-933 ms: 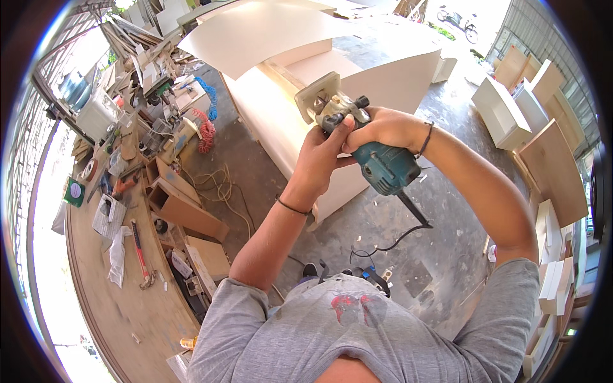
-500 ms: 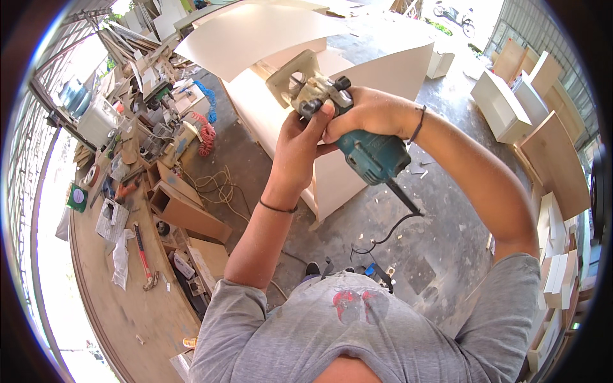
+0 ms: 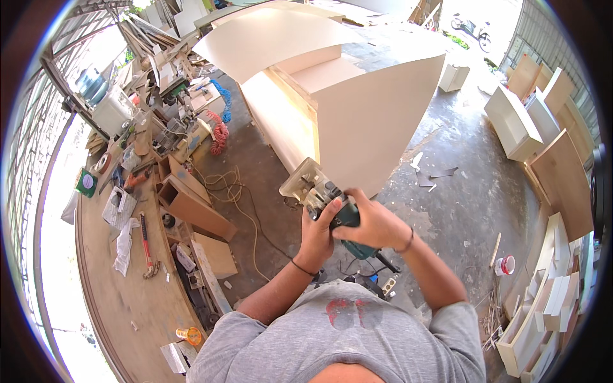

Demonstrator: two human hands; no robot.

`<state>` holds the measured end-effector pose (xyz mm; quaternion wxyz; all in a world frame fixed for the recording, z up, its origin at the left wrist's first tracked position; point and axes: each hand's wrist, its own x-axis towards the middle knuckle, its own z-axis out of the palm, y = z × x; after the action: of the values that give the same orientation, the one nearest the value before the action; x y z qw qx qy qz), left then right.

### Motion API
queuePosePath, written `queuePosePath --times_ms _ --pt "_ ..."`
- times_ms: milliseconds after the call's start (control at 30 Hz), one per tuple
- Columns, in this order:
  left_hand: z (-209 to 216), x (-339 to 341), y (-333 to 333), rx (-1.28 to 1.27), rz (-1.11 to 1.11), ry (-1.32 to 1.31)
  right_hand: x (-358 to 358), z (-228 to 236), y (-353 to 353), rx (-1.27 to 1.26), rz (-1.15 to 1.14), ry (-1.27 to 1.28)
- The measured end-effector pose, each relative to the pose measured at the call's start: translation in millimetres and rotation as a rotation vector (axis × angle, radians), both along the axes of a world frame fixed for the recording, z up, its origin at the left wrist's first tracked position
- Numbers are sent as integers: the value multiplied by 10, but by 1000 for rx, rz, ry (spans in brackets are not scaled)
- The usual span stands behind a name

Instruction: The person carries a large board, prepares a handheld router by plugging it into a power strip, and uses the router to finish the edges of a white wooden cabinet unit.

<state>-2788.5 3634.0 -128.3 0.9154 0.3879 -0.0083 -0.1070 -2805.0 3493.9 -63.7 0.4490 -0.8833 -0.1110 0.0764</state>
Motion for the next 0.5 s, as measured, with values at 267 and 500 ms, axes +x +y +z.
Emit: queuePosePath --times_ms 267,500 --pt "33 13 -262 -76 109 63 -1139 -713 -118 605 247 -102" --pt "301 -50 -408 -159 -43 160 -976 -552 -40 314 7 -203"
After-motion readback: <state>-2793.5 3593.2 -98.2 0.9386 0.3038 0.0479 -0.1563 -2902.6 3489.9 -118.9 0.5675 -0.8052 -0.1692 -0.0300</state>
